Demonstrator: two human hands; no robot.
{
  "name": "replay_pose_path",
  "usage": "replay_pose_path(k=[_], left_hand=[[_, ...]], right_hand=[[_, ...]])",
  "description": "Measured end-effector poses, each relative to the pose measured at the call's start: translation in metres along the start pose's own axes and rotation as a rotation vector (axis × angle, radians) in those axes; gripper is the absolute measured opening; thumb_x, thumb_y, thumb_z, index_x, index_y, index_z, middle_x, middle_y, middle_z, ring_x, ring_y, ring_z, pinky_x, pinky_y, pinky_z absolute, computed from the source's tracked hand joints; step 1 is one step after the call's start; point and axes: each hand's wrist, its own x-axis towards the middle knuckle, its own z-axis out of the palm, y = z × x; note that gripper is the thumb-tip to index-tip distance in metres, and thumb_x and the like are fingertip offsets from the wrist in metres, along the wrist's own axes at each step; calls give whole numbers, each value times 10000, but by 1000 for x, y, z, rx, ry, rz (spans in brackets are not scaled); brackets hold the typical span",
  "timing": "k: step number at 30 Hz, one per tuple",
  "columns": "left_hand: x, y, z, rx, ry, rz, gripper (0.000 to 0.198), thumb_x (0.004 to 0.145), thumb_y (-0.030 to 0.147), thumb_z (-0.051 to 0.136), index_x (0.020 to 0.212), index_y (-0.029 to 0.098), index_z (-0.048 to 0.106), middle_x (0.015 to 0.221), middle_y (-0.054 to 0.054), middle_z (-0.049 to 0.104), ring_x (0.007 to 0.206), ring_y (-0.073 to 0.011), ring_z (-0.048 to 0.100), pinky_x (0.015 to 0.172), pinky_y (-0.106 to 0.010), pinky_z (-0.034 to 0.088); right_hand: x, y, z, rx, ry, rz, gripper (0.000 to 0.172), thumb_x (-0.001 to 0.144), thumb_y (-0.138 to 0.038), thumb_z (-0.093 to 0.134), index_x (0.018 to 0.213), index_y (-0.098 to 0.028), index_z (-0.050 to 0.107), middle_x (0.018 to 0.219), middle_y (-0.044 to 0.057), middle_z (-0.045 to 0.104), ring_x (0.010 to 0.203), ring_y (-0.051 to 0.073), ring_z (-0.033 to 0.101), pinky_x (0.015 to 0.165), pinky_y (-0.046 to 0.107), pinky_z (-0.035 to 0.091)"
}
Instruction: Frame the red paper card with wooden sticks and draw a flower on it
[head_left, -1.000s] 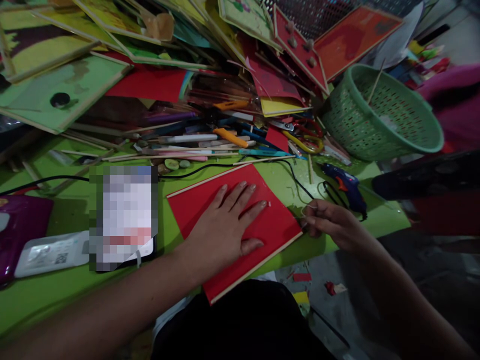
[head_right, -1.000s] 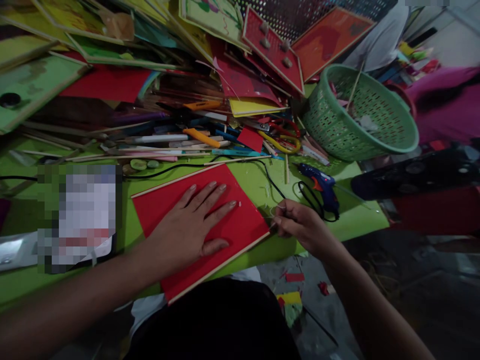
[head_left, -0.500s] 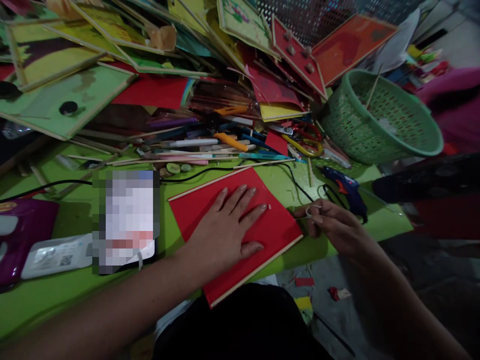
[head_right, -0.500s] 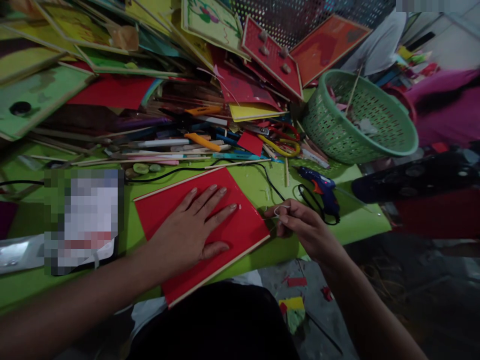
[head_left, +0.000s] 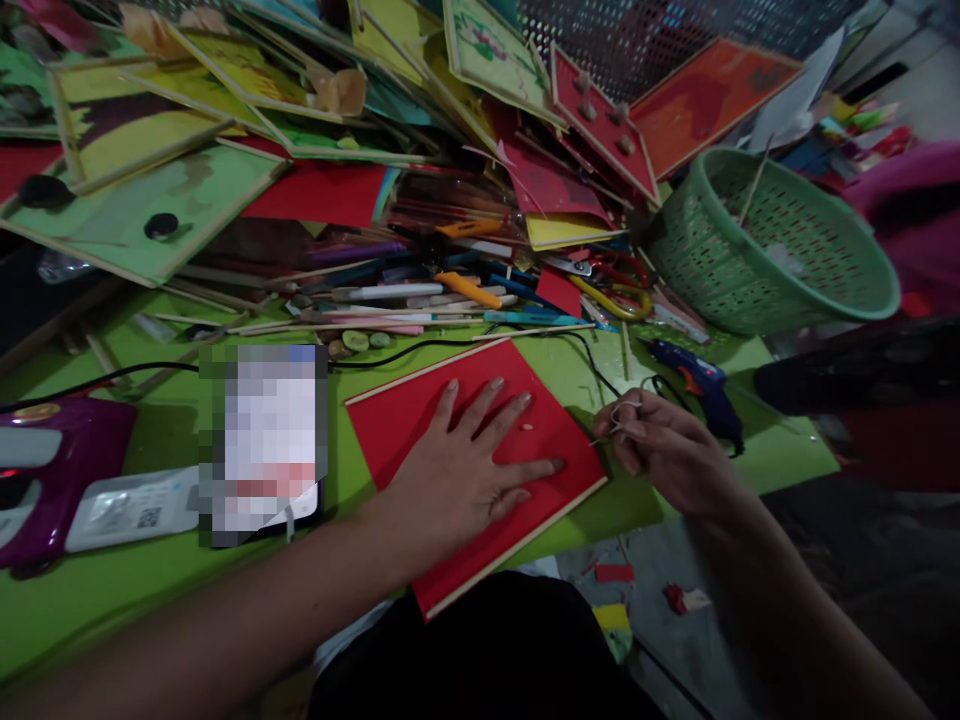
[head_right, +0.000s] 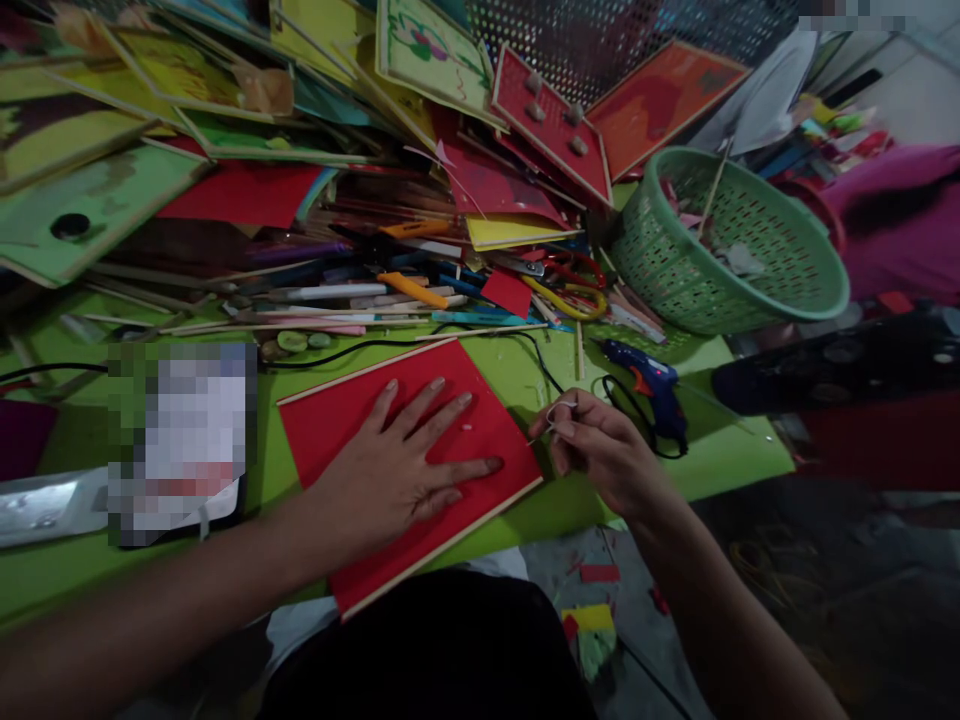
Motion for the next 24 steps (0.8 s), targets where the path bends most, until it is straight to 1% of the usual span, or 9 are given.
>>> replay_pose_path(k=[4, 6, 10, 13, 18, 24], left_hand=[[1, 0, -2, 10, -10, -1, 496, 997, 543, 362, 1485, 589, 282, 1676, -1, 262, 1542, -329, 250, 1181, -685, 230], [1, 0, -2, 15, -6, -4, 487, 998, 540, 364, 1478, 589, 298, 1673, -1, 272, 1539, -333, 258, 1177, -685, 235], [1, 0, 0, 16, -3, -1, 468, 996, 543, 373, 1462, 581, 349, 1675, 9, 268, 1541, -332, 249, 1181, -676, 233], [1, 0, 1, 17, -5, 1, 458, 993, 544, 383, 1450, 583, 373, 1670, 14, 282, 1536, -335, 259, 1177, -674, 242], [1, 0, 1, 9, -6, 2, 442, 1000, 545, 353, 1438, 587, 395, 1671, -1, 276, 1535, -345, 263, 1173, -687, 241], [2, 1, -2, 5, -14, -4, 446, 993, 546, 379, 1437, 587, 393, 1672, 27, 276, 1542, -316, 251, 1183, -672, 235]], right_hand=[[5, 2, 0, 8, -6, 4, 244, 813, -403, 712, 796, -235, 537, 834, 29, 663, 605, 157, 614, 595, 303, 476], [7, 2, 1, 6, -8, -12, 231, 827, -399, 706, 799, -234, 546, 836, 25, 657, 655, 168, 644, 648, 308, 505], [12, 2, 3, -41, -3, -38, 239, 835, -413, 696, 803, -234, 542, 843, 33, 659, 679, 178, 657, 658, 309, 523], [15, 2, 3, -29, -7, -44, 249, 827, -415, 712, 798, -230, 547, 838, 31, 662, 683, 176, 661, 661, 304, 531], [19, 3, 3, 17, 10, -48, 184, 862, -373, 703, 845, -229, 590, 869, 17, 661, 692, 153, 665, 695, 286, 537], [24, 1, 5, 3, 10, -64, 195, 859, -388, 702, 857, -235, 582, 857, 23, 661, 692, 169, 668, 697, 304, 546]])
